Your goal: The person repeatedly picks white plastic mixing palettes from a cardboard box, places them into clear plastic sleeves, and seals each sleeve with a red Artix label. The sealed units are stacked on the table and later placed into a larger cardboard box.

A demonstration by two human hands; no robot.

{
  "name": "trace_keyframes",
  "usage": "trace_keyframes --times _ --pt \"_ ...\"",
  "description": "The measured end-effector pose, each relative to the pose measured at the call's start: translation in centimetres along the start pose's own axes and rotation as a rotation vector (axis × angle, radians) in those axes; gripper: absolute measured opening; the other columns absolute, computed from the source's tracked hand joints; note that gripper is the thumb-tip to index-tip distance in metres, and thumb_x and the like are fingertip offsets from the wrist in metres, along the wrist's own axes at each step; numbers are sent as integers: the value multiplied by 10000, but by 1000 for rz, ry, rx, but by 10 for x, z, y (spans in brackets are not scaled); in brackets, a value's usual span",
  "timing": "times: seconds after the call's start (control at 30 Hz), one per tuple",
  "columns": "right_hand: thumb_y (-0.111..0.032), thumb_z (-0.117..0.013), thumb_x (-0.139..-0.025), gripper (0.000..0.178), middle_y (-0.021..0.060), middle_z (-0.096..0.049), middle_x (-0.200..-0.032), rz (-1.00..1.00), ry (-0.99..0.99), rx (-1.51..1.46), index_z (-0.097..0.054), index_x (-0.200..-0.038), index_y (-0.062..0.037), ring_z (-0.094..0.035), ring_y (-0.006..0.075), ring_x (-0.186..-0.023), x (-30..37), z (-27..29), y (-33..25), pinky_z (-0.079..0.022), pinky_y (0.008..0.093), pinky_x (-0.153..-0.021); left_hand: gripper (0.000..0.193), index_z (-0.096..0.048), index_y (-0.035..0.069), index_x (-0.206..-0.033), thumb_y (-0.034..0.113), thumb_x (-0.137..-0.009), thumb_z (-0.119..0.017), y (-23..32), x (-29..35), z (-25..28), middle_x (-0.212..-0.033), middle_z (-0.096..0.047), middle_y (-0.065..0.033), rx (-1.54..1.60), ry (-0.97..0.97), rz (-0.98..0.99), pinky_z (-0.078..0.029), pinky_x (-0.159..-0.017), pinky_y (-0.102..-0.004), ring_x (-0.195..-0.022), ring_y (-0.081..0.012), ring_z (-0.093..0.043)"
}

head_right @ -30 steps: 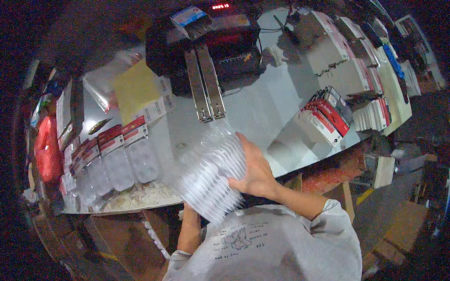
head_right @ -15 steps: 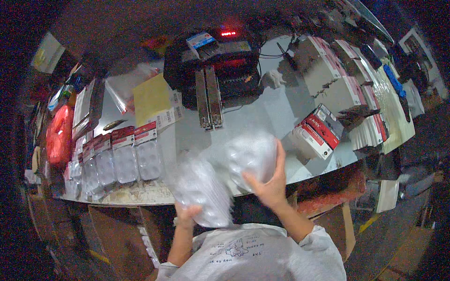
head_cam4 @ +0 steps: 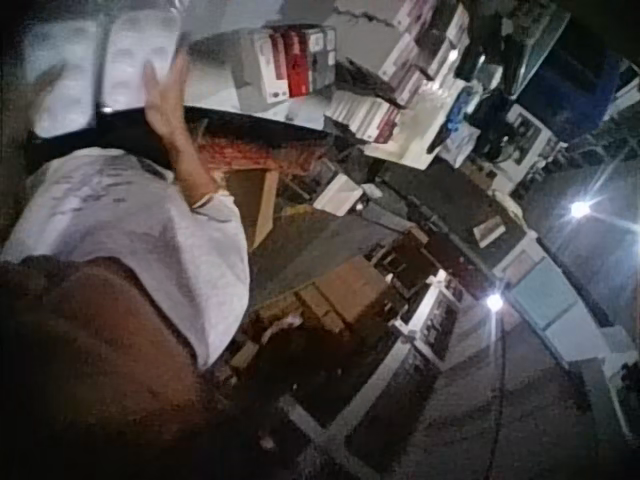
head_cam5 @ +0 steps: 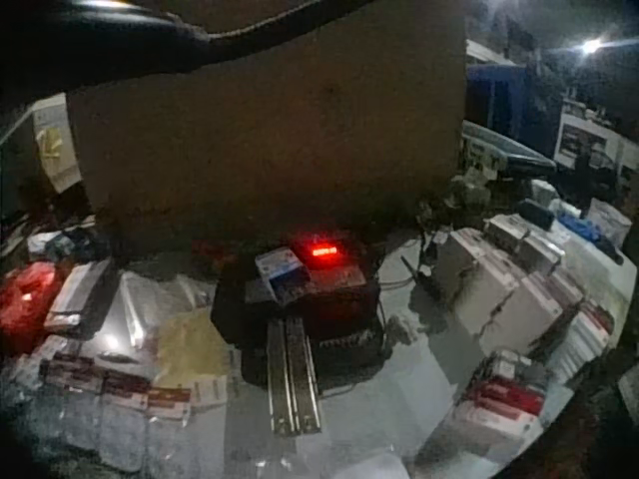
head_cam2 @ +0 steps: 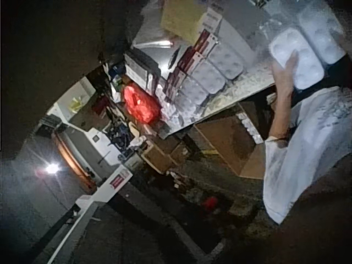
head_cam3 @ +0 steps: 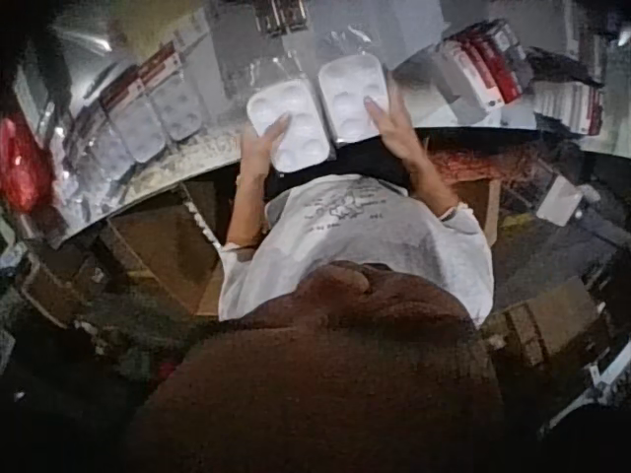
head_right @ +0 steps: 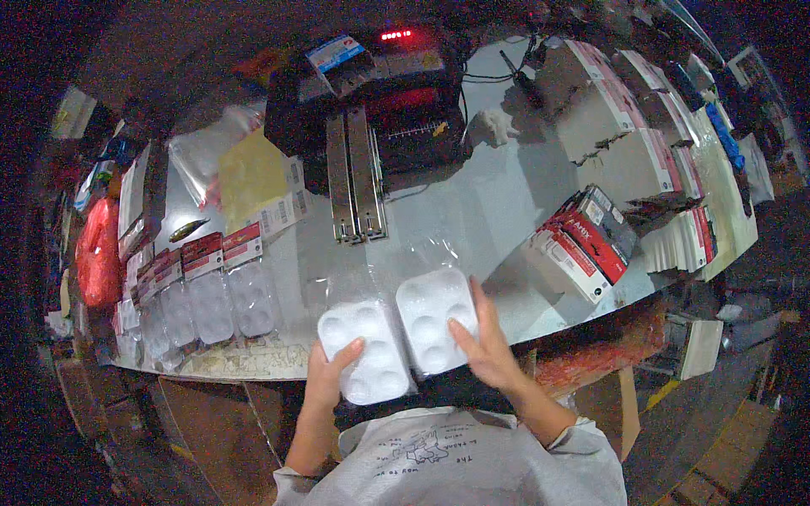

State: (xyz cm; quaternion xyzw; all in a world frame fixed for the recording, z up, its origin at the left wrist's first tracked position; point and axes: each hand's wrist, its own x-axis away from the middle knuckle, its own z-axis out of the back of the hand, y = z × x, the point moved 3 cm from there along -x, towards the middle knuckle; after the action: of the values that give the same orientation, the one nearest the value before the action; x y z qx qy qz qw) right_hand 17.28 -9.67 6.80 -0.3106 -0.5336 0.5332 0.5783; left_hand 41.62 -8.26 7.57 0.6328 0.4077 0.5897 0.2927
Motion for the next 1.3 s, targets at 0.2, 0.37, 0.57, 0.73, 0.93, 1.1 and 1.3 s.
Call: trace_keyframes --times 0.2,0.37,0.57,0.73,0.93,1.1,1.3 --pt "-232 -510 -877 656 251 -312 -1312 22 4 43 -179 -1359 66 -290 355 -1241 25 -17 2 -191 392 -1052 595 -464 -42 -1126 299 -709 -716 -8 9 -12 -1002 -524 -144 -121 88 -61 -412 -827 -324 -904 -227 -526" --pt "-239 -535 -856 658 250 -328 -1315 120 41 281 -214 -1353 49 -297 381 -1236 20 -9 -10 -207 411 -1042 514 -469 -29 -1133 203 -737 -701 -3 7 -10 -1031 -542 -115 -55 19 -96 -411 -847 -312 -958 -196 -518" --pt "-281 -600 -807 606 185 -448 -1289 423 709 816 -386 -1300 0 -397 332 -1220 6 98 -78 -247 430 -1012 323 -490 0 -1060 159 -810 -620 18 5 10 -1048 -486 -53 -84 321 -341 -387 -748 -268 -823 -132 -474" --pt "-491 -722 -624 912 190 -438 -1309 160 499 1039 -384 -1298 22 -375 302 -1258 -39 175 -54 -278 430 -995 178 -485 34 -864 162 -837 -606 28 -7 11 -882 -445 -4 -387 335 -445 -332 -628 -232 -704 -89 -398" --pt "-584 -750 -480 1103 222 -464 -1270 198 396 1028 -369 -1285 69 -453 344 -1175 -40 185 -50 -349 396 -951 195 -495 61 -819 173 -804 -654 24 -18 3 -783 -427 23 -243 325 -368 -318 -615 -221 -679 -76 -378" --pt "-587 -738 -516 1070 253 -549 -1131 205 425 947 -373 -1278 70 -536 351 -1061 -47 191 -60 -353 381 -950 197 -501 61 -780 141 -774 -681 31 -16 3 -772 -420 21 -197 328 -380 -302 -612 -220 -662 -80 -346" --pt "-480 -777 -557 979 292 -546 -1060 263 274 1014 -374 -1252 80 -575 379 -946 -47 190 -65 -452 400 -817 190 -487 45 -740 94 -761 -670 36 -6 5 -788 -409 -10 -286 362 -525 -299 -631 -237 -690 -107 -345"
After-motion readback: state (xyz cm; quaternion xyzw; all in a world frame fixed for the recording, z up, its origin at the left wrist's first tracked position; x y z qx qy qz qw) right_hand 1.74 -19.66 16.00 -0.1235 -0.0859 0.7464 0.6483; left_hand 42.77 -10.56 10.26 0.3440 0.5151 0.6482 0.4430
